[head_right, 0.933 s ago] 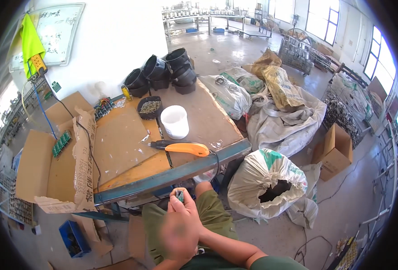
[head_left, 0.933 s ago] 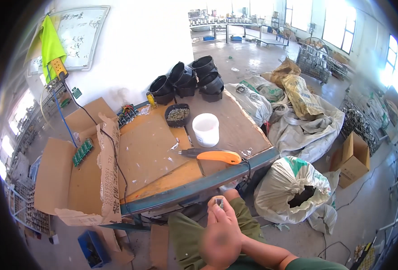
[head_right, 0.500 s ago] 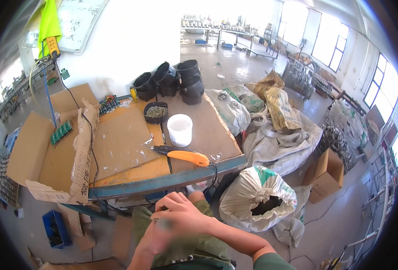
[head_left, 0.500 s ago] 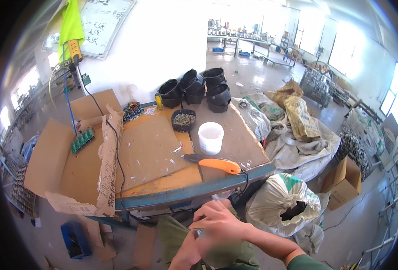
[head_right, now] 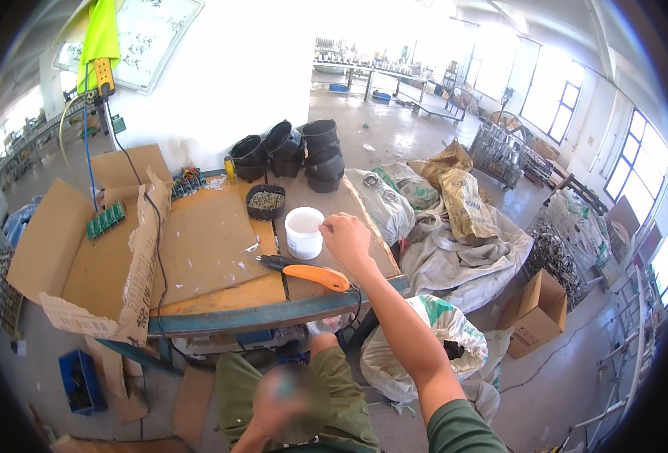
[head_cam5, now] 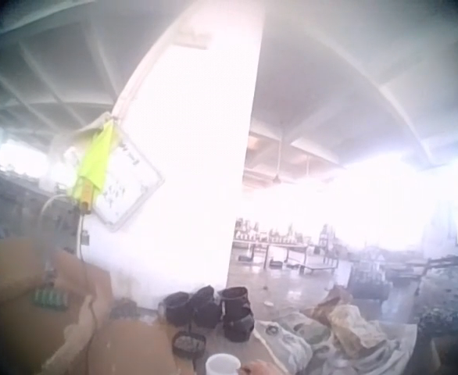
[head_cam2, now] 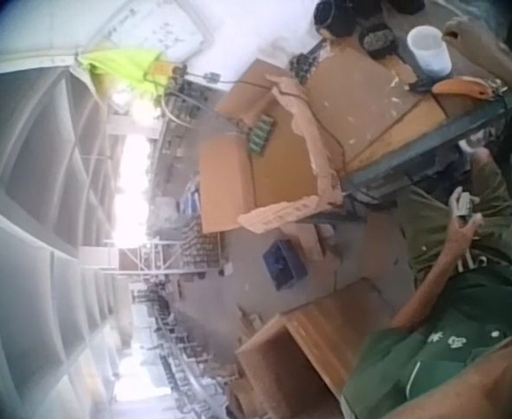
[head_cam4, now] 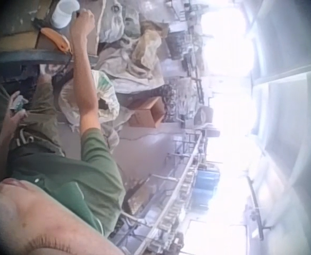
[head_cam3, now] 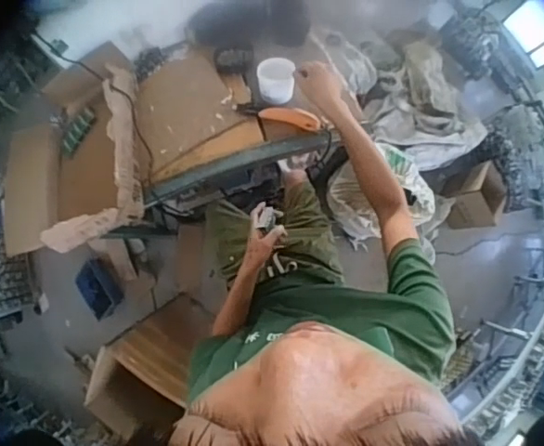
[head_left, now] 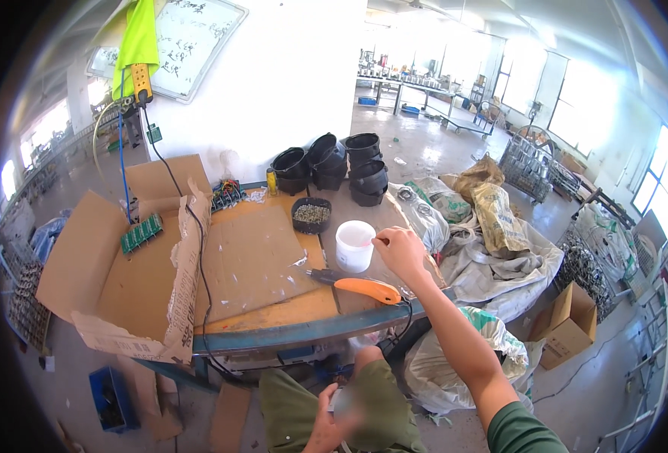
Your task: The person unties a large sack, takes out circuit boards and wires, applies a liquid substance with a small spatula to the boards, and then uses a motorized screwdriver to secure wires inside a circular housing.
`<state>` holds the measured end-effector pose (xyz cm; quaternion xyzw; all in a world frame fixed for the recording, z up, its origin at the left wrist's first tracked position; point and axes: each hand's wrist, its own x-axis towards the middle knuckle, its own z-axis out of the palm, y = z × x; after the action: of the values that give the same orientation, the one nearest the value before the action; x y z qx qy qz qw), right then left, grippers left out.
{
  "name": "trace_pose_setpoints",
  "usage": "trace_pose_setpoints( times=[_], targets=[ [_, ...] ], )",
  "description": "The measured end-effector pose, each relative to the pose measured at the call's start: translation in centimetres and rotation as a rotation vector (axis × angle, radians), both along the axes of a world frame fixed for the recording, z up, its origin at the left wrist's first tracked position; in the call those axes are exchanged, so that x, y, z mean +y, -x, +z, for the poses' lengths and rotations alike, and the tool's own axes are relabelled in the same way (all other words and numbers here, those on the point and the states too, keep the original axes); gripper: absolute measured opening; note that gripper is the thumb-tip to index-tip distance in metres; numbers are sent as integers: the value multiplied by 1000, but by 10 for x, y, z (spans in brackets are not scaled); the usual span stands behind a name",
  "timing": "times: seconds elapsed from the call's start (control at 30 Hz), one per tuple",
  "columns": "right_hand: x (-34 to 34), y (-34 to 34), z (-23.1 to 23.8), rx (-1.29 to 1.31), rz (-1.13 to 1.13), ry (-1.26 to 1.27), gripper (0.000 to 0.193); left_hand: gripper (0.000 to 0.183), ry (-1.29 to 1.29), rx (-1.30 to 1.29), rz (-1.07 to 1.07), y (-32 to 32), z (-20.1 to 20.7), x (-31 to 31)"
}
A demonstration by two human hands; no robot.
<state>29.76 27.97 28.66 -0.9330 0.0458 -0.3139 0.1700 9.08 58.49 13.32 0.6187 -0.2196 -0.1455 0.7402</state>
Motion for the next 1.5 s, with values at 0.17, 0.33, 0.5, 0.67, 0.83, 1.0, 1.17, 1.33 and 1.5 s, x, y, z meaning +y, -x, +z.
trace_pose_setpoints(
  times=[0.17, 0.33, 0.5, 0.67, 0.83, 1.0, 1.17, 1.33, 1.5],
  targets=[
    [6, -19, 2, 97, -55, 36, 18, 63, -297, -151, 230, -10, -4, 33],
    [8, -37, 6, 202, -113, 10, 17, 59, 73, 404, 227, -9, 5, 43],
    [4, -45, 19, 149, -214, -43, 19, 55, 122, 428, 284, -14, 8, 50],
    [-5, -37, 27, 288, -226, 24, 21, 49, 145, 450, 346, -13, 2, 49],
    [2, -37, 16, 309, -201, 50, 19, 40, 280, 495, 456, -11, 4, 45],
    [1, -46, 9, 293, -145, 61, 18, 41, 313, 502, 470, -11, 3, 44],
    [10, -61, 13, 300, -55, -53, 17, 40, 333, 532, 479, -12, -3, 52],
    [-19, -63, 30, 337, 42, -415, 22, 39, 354, 598, 510, -10, -2, 58],
    [-28, -52, 31, 380, 72, -541, 25, 38, 363, 632, 517, -7, -18, 63]
  ],
)
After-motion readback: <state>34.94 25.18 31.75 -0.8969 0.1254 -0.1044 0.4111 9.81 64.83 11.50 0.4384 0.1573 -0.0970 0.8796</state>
